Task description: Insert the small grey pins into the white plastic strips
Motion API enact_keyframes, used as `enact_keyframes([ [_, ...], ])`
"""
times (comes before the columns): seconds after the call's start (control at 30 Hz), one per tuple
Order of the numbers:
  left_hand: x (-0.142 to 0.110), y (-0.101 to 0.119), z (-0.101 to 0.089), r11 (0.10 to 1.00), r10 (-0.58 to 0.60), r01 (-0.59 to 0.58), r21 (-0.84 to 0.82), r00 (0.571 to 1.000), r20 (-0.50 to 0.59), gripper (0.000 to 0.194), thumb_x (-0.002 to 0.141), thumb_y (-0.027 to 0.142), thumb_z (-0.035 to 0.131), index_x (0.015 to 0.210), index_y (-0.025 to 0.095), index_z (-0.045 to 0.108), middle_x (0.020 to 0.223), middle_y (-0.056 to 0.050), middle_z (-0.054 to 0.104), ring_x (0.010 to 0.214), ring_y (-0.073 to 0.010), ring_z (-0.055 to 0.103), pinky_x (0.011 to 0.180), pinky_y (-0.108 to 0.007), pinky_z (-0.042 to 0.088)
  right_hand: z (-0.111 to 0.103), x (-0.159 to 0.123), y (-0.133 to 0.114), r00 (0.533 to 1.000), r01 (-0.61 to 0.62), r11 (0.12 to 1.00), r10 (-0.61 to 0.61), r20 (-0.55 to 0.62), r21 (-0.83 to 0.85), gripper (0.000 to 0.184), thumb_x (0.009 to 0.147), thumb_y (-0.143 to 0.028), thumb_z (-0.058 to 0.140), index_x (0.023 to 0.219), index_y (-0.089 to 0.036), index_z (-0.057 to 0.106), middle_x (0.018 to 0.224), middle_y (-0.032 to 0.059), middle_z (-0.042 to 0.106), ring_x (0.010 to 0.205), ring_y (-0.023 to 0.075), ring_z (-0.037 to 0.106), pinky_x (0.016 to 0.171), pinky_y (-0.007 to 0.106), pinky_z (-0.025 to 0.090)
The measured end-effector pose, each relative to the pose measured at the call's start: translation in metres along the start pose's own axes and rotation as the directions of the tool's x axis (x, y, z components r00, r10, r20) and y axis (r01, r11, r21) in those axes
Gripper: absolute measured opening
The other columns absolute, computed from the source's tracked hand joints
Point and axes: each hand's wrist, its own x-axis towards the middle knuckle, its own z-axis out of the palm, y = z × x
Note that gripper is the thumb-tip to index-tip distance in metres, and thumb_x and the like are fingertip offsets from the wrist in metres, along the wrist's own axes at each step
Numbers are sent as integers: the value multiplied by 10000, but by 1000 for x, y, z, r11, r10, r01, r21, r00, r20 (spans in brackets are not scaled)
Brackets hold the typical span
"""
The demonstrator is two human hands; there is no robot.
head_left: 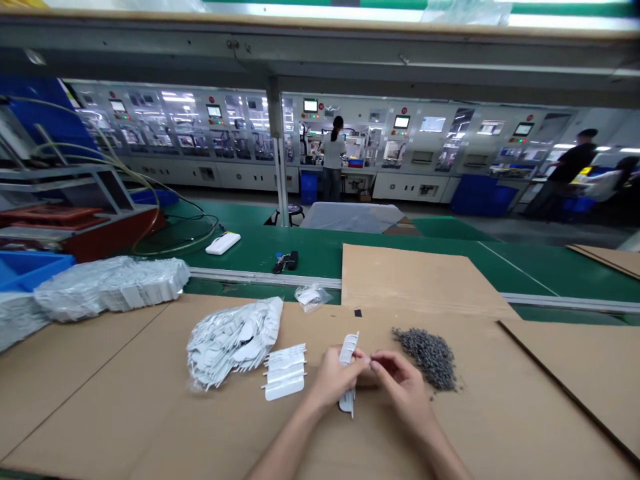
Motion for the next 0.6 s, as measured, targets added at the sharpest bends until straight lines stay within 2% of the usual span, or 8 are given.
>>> enact_keyframes([
  [0.17,0,-4,0,995,43,-40,87,998,-38,238,689,373,556,638,140,544,381,79,337,326,-49,297,354,-168,237,-4,1,-6,992,121,974,-114,47,-193,139,765,-320,513,780,-196,573,753,54,579,707,198,530,649,299,420],
  [0.23,0,-8,1,998,35,-32,61,998,-47,301,712,427,512,644,135,548,384,74,341,316,-52,310,335,-164,235,-5,1,-7,986,166,953,-154,70,-253,117,775,-300,498,772,-201,560,754,54,562,696,195,517,640,298,411],
  [0.3,0,-12,4,1000,19,-19,-16,999,-49,394,762,491,401,699,132,548,387,64,368,293,-62,342,303,-159,227,-4,0,-8,982,191,935,-179,66,-298,104,787,-280,476,769,-202,542,756,53,544,706,194,506,651,299,402],
  [0.37,-2,-14,7,997,10,-14,-74,998,-60,453,796,519,297,785,135,536,412,43,440,289,-85,404,276,-159,251,-2,-1,-9,981,195,930,-188,51,-312,94,798,-263,457,769,-201,521,759,51,526,723,194,499,666,298,394],
  [0.43,-3,-14,9,998,15,-19,-65,998,-65,461,811,520,257,817,140,518,445,19,506,310,-112,465,276,-175,316,1,-2,-9,982,190,937,-182,54,-294,90,807,-251,441,770,-201,507,761,47,515,727,189,498,674,293,390],
  [0.6,-7,-5,11,996,56,-53,76,997,-46,408,819,496,283,676,158,461,404,17,502,321,-132,504,287,-186,368,5,-5,-7,987,153,964,-141,71,-216,86,821,-247,420,795,-203,490,765,39,523,724,176,512,686,279,394],
])
